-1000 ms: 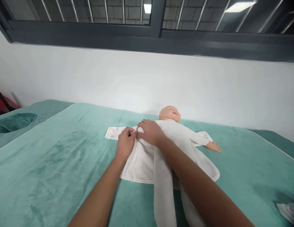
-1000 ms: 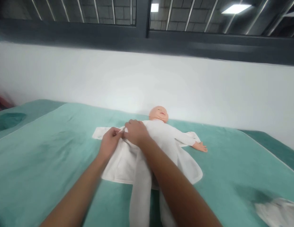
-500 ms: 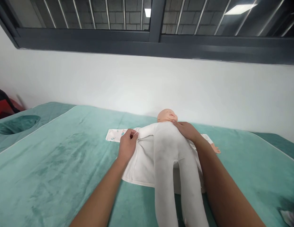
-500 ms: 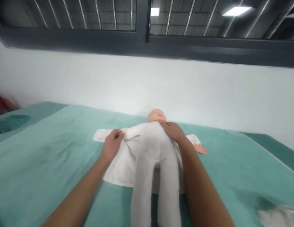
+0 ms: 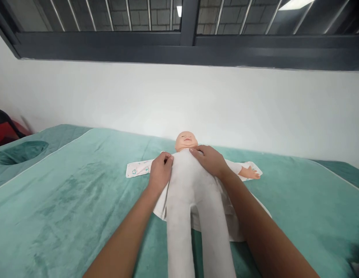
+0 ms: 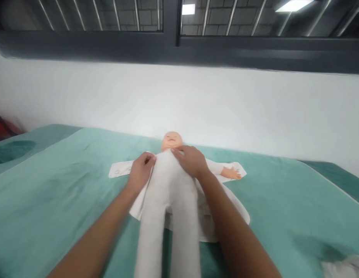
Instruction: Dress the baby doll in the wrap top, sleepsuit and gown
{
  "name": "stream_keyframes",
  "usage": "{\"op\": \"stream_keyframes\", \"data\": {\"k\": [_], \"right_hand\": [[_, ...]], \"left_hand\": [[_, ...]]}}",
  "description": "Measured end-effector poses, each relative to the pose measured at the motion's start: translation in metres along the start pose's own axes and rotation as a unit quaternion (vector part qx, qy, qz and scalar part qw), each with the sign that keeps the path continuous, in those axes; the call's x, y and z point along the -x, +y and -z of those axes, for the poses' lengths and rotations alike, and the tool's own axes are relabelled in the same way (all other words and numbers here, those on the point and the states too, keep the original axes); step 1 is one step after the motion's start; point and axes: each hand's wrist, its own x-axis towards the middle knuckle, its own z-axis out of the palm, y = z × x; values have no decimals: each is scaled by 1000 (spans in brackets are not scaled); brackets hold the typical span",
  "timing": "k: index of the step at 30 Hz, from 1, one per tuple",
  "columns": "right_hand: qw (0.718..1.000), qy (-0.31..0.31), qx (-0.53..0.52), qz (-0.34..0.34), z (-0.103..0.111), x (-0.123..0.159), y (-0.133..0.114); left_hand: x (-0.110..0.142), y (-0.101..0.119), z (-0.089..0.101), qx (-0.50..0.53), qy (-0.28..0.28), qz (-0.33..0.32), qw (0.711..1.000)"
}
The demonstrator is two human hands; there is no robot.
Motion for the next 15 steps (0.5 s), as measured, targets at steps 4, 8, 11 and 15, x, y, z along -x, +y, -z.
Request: {"op": "stream_keyframes", "data": {"k": [4, 8, 11, 15], "right_hand": [[996, 3, -53, -67, -9, -2, 15], [994, 37, -61, -84, -14, -4, 26], [994, 62, -51, -78, -16, -4, 29], [977, 209, 2, -34, -18, 8, 32]], "left_hand": [[6, 12, 13, 120, -86, 42, 988], [10, 22, 38, 233, -212, 92, 944], [7, 11, 53, 103, -125, 105, 981], [6, -14, 58, -202, -28, 13, 979]]}}
